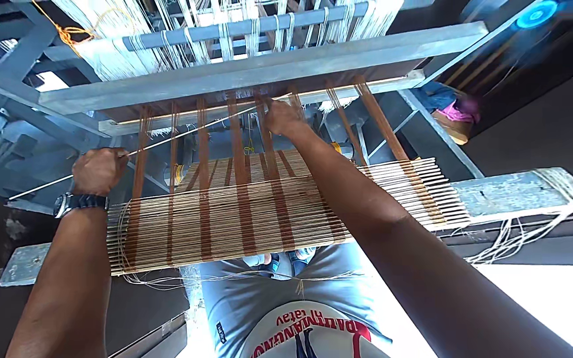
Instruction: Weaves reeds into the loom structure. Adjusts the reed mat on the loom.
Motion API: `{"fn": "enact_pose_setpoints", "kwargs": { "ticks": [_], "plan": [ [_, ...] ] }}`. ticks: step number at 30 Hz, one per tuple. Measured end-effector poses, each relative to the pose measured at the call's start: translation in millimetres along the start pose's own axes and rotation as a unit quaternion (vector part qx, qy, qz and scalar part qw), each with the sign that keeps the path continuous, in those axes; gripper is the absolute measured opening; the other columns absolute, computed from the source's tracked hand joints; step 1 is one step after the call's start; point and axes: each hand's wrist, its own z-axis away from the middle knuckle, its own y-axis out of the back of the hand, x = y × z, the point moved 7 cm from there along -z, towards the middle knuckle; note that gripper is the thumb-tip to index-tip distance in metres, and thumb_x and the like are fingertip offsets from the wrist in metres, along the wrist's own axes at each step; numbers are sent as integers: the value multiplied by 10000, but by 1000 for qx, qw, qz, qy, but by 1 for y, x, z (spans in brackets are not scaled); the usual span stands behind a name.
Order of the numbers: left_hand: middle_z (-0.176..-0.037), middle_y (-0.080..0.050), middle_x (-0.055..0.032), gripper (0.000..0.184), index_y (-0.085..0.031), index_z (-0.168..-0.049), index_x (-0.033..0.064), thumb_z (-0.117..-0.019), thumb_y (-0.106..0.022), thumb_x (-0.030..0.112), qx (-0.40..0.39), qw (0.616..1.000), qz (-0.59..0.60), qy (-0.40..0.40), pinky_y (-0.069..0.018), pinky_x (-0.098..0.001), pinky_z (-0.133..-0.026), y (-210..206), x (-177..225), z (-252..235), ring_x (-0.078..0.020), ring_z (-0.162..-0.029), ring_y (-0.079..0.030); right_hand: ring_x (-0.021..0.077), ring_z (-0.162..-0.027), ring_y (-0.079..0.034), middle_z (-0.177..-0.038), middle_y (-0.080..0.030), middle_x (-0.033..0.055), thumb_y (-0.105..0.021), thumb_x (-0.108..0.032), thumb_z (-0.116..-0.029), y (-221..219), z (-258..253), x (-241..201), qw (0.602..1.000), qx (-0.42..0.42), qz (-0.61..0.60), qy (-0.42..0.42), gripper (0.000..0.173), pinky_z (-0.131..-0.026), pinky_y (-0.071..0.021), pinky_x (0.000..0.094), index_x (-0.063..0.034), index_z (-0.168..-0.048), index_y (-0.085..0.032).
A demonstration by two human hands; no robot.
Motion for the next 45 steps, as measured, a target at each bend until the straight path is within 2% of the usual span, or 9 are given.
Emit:
{"fn": "enact_pose_setpoints", "kwargs": {
  "ticks": [6, 13, 16, 22, 28, 31, 37, 41, 45],
  "plan": [
    [-1046, -732, -244, 198, -762, -1099, 142, -1056, -592, 235, -11, 1000, 3, -10, -506, -738, -794, 3, 17, -2, -518, -1034, -675, 422, -1256, -613, -1366, -619, 233, -604, -191, -970, 8, 9, 4, 999, 13, 0, -49, 560, -963, -518, 635, -100, -1510, -484],
    [-1189, -702, -248, 219, -744, -1205, 161, -1017, -655, 229, -30, 999, -8, 5, -488, -772, -853, -11, -17, 3, -521, -1173, -624, 380, -1230, -634, -1304, -635, 243, -637, -178, -944, 24, 19, 19, 991, 40, -2, -126, 378, -939, -545, 586, 38, -1252, -606],
    [-1104, -711, -274, 214, -750, -1123, 129, -1058, -586, 249, -13, 999, -13, 31, -494, -769, -798, -7, -23, 9, -547, -1086, -650, 408, -1192, -645, -1265, -640, 262, -672, -169, -918, 21, 21, 11, 993, 22, 9, -116, 374, -897, -545, 620, 43, -1220, -612],
    [-1057, -726, -258, 202, -761, -1135, 161, -1054, -599, 250, -10, 1000, -7, 5, -507, -736, -791, 2, 17, 7, -521, -1049, -672, 406, -1163, -661, -1254, -648, 249, -685, -125, -905, 22, 31, -1, 990, 17, 55, -126, 288, -842, -561, 612, 31, -1145, -648],
    [-1136, -707, -254, 210, -738, -1197, 151, -1034, -640, 242, -18, 1000, -9, -12, -510, -743, -815, -6, -2, 7, -517, -1097, -656, 421, -1143, -667, -1266, -650, 254, -679, -87, -901, 33, 30, 9, 988, 42, 69, -132, 315, -818, -563, 617, 22, -1194, -645],
    [-1063, -719, -241, 190, -753, -1115, 157, -1051, -602, 253, 5, 1000, 3, -14, -510, -729, -768, -12, -16, 10, -504, -1022, -673, 428, -1148, -664, -1278, -641, 255, -659, -76, -915, 34, 30, 14, 990, 45, 71, -116, 312, -817, -566, 613, 27, -1209, -635],
    [-1044, -729, -251, 176, -759, -1114, 147, -1047, -618, 230, 5, 1000, 17, -17, -504, -740, -798, -1, 11, 13, -521, -1023, -676, 465, -1145, -649, -1353, -589, 279, -641, -152, -932, 53, 39, 44, 983, 117, 27, -140, 385, -829, -551, 660, 18, -1277, -627],
    [-1043, -724, -273, 175, -761, -1118, 119, -1040, -628, 199, 10, 999, 34, -32, -497, -758, -807, -1, 18, 12, -552, -1018, -667, 463, -1243, -601, -1345, -593, 298, -652, -218, -929, 48, 31, 76, 985, 41, 62, -154, 528, -914, -510, 671, 39, -1375, -532],
    [-1098, -719, -246, 179, -745, -1155, 100, -1033, -636, 172, 15, 998, 42, -53, -503, -743, -854, -5, 14, 13, -521, -1058, -666, 468, -1214, -617, -1283, -622, 306, -663, -207, -924, 50, 17, 93, 988, 47, 60, -138, 464, -911, -514, 670, 54, -1298, -581]
  ]
}}
